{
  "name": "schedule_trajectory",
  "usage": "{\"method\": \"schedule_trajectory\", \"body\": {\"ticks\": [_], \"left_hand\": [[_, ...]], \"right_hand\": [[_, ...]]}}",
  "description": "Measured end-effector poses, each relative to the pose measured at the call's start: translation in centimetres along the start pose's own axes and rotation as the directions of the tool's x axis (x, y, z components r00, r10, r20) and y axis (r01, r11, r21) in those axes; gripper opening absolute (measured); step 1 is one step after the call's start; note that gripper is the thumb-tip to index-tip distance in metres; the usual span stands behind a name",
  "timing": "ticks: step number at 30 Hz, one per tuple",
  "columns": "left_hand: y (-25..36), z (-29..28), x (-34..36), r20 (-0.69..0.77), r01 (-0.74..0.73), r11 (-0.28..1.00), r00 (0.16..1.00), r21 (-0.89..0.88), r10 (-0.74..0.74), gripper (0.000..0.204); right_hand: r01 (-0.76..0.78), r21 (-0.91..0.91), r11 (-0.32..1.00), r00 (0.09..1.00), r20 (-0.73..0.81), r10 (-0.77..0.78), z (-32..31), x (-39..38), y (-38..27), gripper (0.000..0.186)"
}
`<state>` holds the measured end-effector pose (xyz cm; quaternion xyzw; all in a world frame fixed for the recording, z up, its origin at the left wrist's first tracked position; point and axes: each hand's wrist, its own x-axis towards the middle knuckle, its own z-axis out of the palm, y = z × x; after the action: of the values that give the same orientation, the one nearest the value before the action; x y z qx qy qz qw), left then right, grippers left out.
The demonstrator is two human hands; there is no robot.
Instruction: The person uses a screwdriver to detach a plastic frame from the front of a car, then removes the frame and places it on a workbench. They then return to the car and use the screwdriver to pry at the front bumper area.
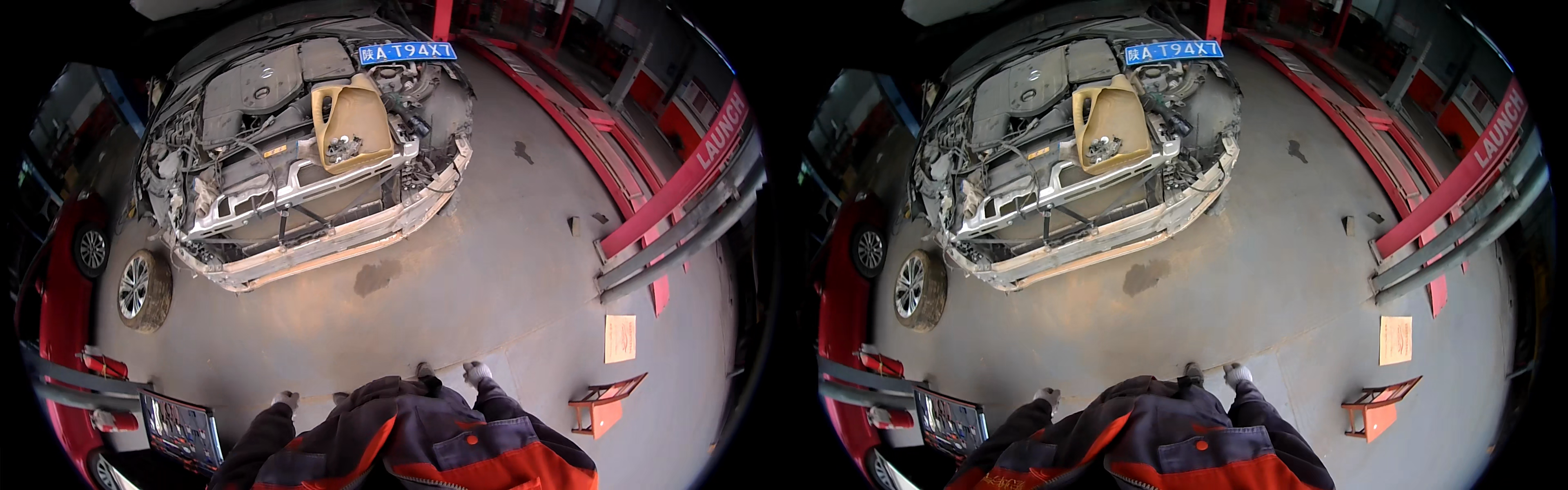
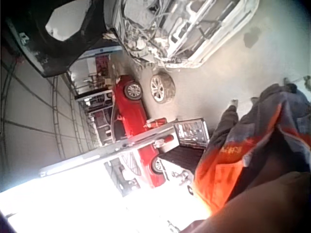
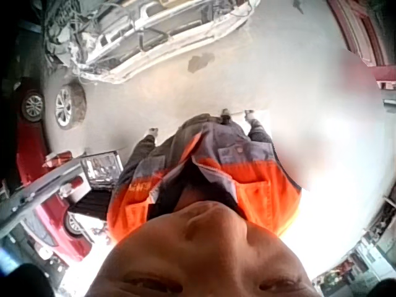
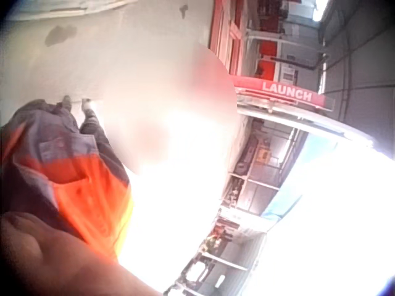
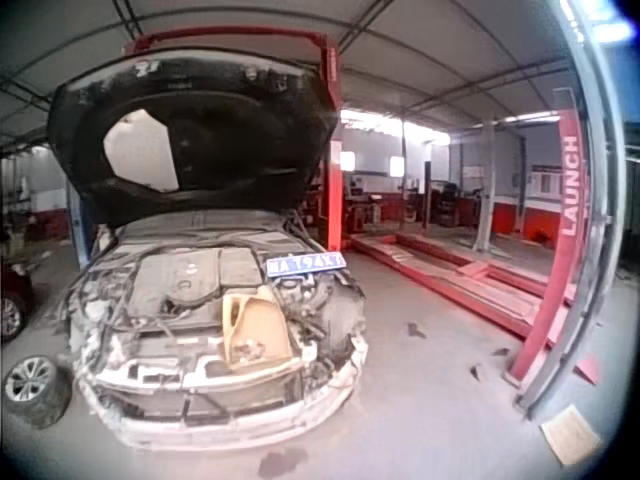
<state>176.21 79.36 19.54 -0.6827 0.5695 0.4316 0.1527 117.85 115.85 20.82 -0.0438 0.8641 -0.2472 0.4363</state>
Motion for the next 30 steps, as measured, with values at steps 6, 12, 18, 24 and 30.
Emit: {"method": "schedule_trajectory", "body": {"ticks": [6,12,18,24,30], "left_hand": [[17.1,7.3,-10.9,-0.133,-0.086,0.995,0.988,-0.052,0.078,0.055],[17.0,11.0,-18.6,-0.212,-0.040,0.964,0.977,-0.263,-0.018,0.051],[2.8,17.6,-21.3,-0.101,0.363,0.831,0.892,-0.422,-0.441,0.057],[-9.9,24.7,-19.8,-0.029,0.459,0.763,0.849,-0.454,-0.528,0.050],[-8.0,13.3,-17.5,-0.108,0.282,0.809,0.916,-0.515,-0.387,0.055]], "right_hand": [[0.332,0.263,0.906,0.939,-0.003,-0.344,-13.7,7.0,-11.3,0.025],[-0.009,0.011,1.000,0.952,0.307,0.005,-15.4,10.0,-10.2,0.013],[0.129,-0.220,0.967,0.927,0.373,-0.039,-10.0,8.6,-11.6,0.013],[0.293,-0.192,0.937,0.894,0.403,-0.197,-1.9,6.0,-18.3,0.022],[0.344,-0.265,0.901,0.876,0.435,-0.207,7.5,1.9,-21.5,0.022]]}}
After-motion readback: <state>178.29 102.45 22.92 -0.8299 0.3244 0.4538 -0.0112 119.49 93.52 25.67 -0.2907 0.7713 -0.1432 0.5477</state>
